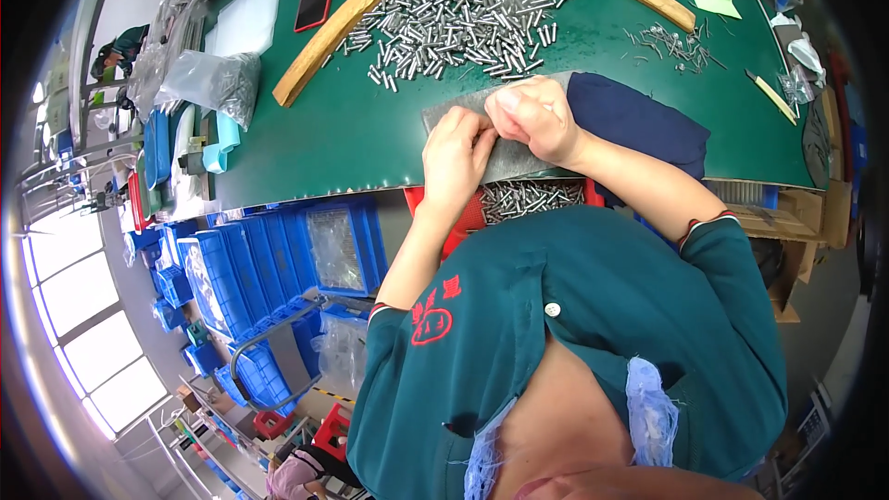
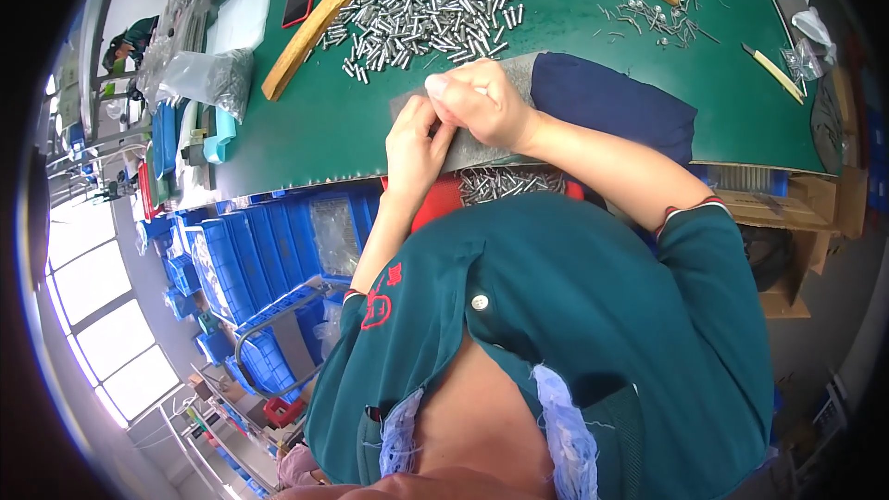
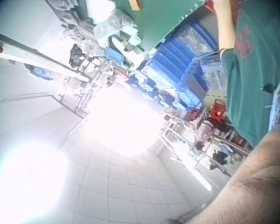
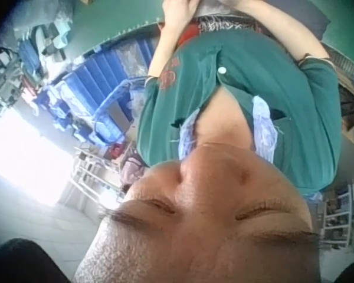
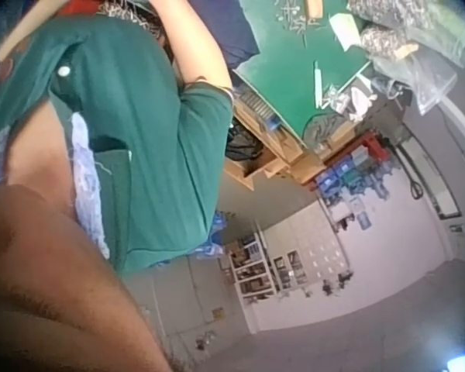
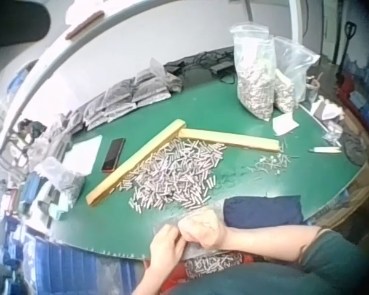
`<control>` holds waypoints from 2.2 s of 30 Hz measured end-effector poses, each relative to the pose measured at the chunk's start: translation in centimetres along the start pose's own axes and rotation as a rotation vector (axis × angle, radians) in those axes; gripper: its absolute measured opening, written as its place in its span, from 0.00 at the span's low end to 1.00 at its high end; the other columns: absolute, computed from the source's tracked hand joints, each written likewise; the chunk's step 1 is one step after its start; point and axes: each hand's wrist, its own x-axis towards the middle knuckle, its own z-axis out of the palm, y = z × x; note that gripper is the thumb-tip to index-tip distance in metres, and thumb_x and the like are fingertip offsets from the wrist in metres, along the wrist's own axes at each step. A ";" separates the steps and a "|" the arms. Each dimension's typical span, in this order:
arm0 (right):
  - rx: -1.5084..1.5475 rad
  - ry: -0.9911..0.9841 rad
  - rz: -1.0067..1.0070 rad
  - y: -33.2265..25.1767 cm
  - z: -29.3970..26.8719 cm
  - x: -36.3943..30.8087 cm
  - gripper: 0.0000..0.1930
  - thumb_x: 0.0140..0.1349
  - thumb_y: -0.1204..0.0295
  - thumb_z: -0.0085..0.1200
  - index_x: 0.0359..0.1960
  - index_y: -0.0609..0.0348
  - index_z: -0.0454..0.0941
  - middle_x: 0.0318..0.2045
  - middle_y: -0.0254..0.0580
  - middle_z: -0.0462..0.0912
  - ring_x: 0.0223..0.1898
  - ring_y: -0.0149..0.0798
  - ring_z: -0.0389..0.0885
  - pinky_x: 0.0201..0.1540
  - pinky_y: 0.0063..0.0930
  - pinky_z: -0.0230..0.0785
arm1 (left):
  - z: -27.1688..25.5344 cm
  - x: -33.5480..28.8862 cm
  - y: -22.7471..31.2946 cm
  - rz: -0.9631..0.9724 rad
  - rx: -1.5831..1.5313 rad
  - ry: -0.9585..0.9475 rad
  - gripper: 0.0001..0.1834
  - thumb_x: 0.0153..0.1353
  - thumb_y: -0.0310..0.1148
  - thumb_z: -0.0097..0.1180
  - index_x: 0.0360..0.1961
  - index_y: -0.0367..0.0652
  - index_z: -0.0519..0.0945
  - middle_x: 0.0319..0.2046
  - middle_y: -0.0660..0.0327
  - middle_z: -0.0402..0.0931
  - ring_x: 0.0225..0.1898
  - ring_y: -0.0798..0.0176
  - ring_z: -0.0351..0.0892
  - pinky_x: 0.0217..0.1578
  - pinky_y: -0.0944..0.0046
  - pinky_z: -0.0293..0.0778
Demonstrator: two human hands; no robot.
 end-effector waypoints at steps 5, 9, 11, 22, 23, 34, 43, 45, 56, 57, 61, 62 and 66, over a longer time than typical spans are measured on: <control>0.435 0.421 0.254 -0.2 -1.4 1.6 0.23 0.63 0.64 0.35 0.07 0.52 0.52 0.06 0.30 0.55 0.08 0.25 0.50 0.11 0.20 0.45 | -1.2 -0.4 0.8 0.015 -0.029 -0.189 0.05 0.48 0.31 0.57 0.25 0.43 0.76 0.24 0.61 0.70 0.31 0.58 0.72 0.32 0.61 0.68; 0.367 0.594 0.262 -1.2 -1.8 1.9 0.23 0.62 0.64 0.34 0.08 0.51 0.51 0.05 0.30 0.52 0.07 0.25 0.47 0.10 0.20 0.44 | -2.3 0.5 2.0 -0.048 -0.125 -0.359 0.06 0.50 0.33 0.57 0.28 0.44 0.77 0.24 0.61 0.70 0.29 0.59 0.73 0.32 0.61 0.68; 0.347 0.596 0.254 -1.4 -1.9 2.0 0.22 0.62 0.64 0.34 0.08 0.51 0.51 0.05 0.30 0.52 0.07 0.25 0.47 0.10 0.20 0.44 | -1.2 1.9 1.7 -0.012 -0.019 -0.168 0.07 0.50 0.34 0.57 0.30 0.45 0.77 0.25 0.61 0.70 0.30 0.59 0.73 0.32 0.61 0.68; 0.361 0.616 0.281 -1.5 -2.1 2.2 0.22 0.62 0.64 0.34 0.08 0.51 0.51 0.06 0.30 0.52 0.08 0.25 0.48 0.11 0.20 0.43 | 0.3 6.4 1.1 0.250 0.298 -0.052 0.04 0.49 0.31 0.56 0.26 0.44 0.76 0.25 0.59 0.69 0.30 0.56 0.72 0.32 0.59 0.69; 0.379 0.601 0.275 -1.3 -2.3 2.1 0.22 0.62 0.64 0.35 0.09 0.51 0.53 0.06 0.30 0.54 0.08 0.24 0.49 0.11 0.20 0.45 | -0.1 6.0 1.2 0.236 0.283 -0.050 0.04 0.49 0.31 0.55 0.27 0.45 0.76 0.25 0.60 0.69 0.30 0.56 0.72 0.32 0.59 0.68; 0.508 0.430 0.239 -1.0 -1.9 1.6 0.23 0.63 0.63 0.35 0.08 0.53 0.54 0.06 0.30 0.54 0.08 0.25 0.50 0.11 0.19 0.46 | -0.2 0.2 0.9 0.176 0.241 -0.106 0.07 0.49 0.32 0.56 0.30 0.46 0.75 0.29 0.61 0.69 0.34 0.58 0.69 0.35 0.61 0.66; 0.414 0.329 0.222 -0.8 -1.1 1.2 0.23 0.63 0.64 0.32 0.07 0.52 0.53 0.05 0.30 0.54 0.08 0.25 0.49 0.11 0.20 0.45 | 0.3 -0.1 0.2 0.061 0.065 -0.028 0.05 0.48 0.28 0.58 0.25 0.42 0.74 0.22 0.62 0.68 0.26 0.62 0.71 0.27 0.65 0.68; 0.402 0.318 0.217 -0.9 -1.2 1.2 0.23 0.63 0.64 0.32 0.07 0.52 0.53 0.05 0.30 0.53 0.08 0.25 0.49 0.11 0.20 0.44 | 0.2 -0.1 0.4 0.008 0.028 -0.064 0.05 0.47 0.28 0.58 0.23 0.42 0.73 0.23 0.61 0.68 0.28 0.58 0.70 0.31 0.61 0.67; 0.246 0.147 0.061 -0.7 -0.7 0.5 0.24 0.63 0.69 0.32 0.06 0.56 0.56 0.06 0.33 0.59 0.10 0.26 0.54 0.15 0.21 0.48 | 0.1 0.1 0.1 0.096 0.024 0.001 0.05 0.46 0.28 0.58 0.23 0.41 0.73 0.21 0.60 0.67 0.25 0.58 0.69 0.27 0.62 0.66; 0.190 0.138 0.084 -0.5 -0.6 0.4 0.24 0.63 0.69 0.32 0.06 0.57 0.56 0.06 0.33 0.60 0.10 0.26 0.54 0.15 0.21 0.48 | 0.1 0.1 0.0 0.104 0.026 -0.001 0.05 0.46 0.28 0.58 0.23 0.41 0.73 0.21 0.60 0.67 0.25 0.58 0.69 0.27 0.62 0.66; 0.104 0.087 0.029 0.0 -0.2 0.4 0.24 0.63 0.69 0.33 0.07 0.57 0.55 0.06 0.33 0.59 0.10 0.26 0.53 0.15 0.21 0.48 | 0.1 -0.1 -0.1 0.110 0.043 0.006 0.05 0.46 0.28 0.58 0.23 0.42 0.74 0.22 0.60 0.68 0.26 0.58 0.69 0.29 0.62 0.67; 0.105 0.083 0.026 0.0 -0.3 0.6 0.24 0.63 0.69 0.33 0.07 0.57 0.55 0.06 0.33 0.59 0.10 0.26 0.53 0.15 0.21 0.48 | 0.1 -0.1 -0.1 0.122 0.048 0.011 0.05 0.47 0.29 0.58 0.23 0.42 0.74 0.22 0.60 0.68 0.27 0.58 0.70 0.30 0.61 0.67; 0.377 0.303 0.169 -0.3 -1.3 1.3 0.23 0.63 0.66 0.34 0.08 0.54 0.54 0.06 0.31 0.54 0.08 0.26 0.52 0.11 0.20 0.46 | -1.3 -0.6 1.3 0.132 0.099 -0.094 0.05 0.48 0.31 0.57 0.24 0.43 0.75 0.23 0.60 0.69 0.28 0.57 0.70 0.32 0.60 0.67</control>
